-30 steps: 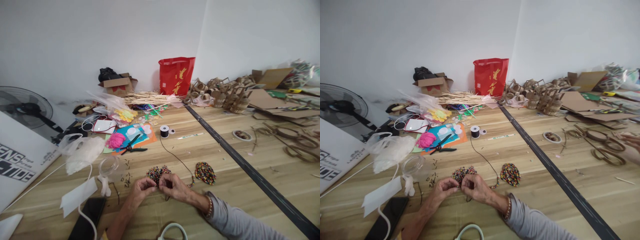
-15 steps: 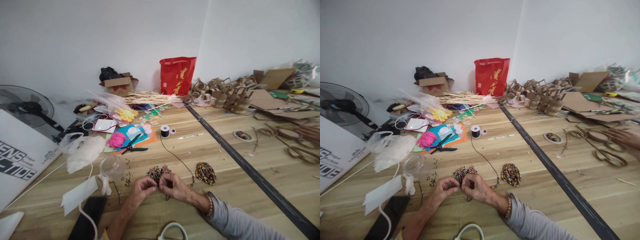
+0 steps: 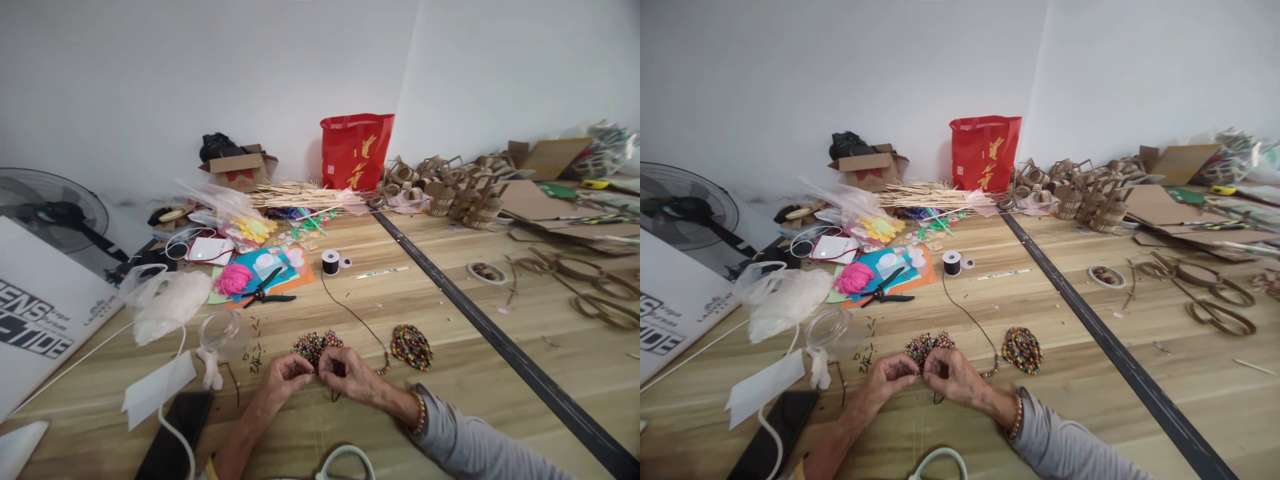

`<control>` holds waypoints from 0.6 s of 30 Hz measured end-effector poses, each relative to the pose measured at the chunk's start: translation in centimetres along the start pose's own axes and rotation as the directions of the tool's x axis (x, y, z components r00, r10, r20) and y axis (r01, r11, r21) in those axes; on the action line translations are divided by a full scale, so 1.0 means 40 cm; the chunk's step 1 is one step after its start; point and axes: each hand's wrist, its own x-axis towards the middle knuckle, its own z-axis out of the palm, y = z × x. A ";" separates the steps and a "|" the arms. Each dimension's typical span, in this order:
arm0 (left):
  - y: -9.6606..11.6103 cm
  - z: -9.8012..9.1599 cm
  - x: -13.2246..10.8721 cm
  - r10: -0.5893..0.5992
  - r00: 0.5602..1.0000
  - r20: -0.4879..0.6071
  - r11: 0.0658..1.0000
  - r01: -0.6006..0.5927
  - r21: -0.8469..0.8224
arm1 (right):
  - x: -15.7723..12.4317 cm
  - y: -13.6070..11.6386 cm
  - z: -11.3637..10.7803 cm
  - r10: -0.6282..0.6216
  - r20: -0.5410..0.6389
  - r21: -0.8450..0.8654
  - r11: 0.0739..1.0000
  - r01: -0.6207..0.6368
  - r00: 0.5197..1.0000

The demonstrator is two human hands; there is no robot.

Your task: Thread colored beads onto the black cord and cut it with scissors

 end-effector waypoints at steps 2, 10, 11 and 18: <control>-0.001 -0.001 0.000 0.004 1.000 0.005 1.000 -0.004 0.006 | 0.000 -0.002 0.000 0.002 0.004 0.003 1.000 -0.002 1.000; -0.004 -0.001 0.001 0.015 1.000 0.009 1.000 -0.015 0.007 | -0.001 0.001 0.000 -0.002 0.003 0.000 1.000 0.002 1.000; -0.003 0.000 0.001 0.014 1.000 0.007 1.000 -0.014 0.005 | -0.001 0.002 0.000 0.002 0.004 0.001 1.000 -0.002 1.000; 0.006 0.001 -0.002 0.030 0.999 0.016 0.999 -0.030 0.027 | 0.000 0.005 0.000 -0.007 0.015 0.002 1.000 0.007 1.000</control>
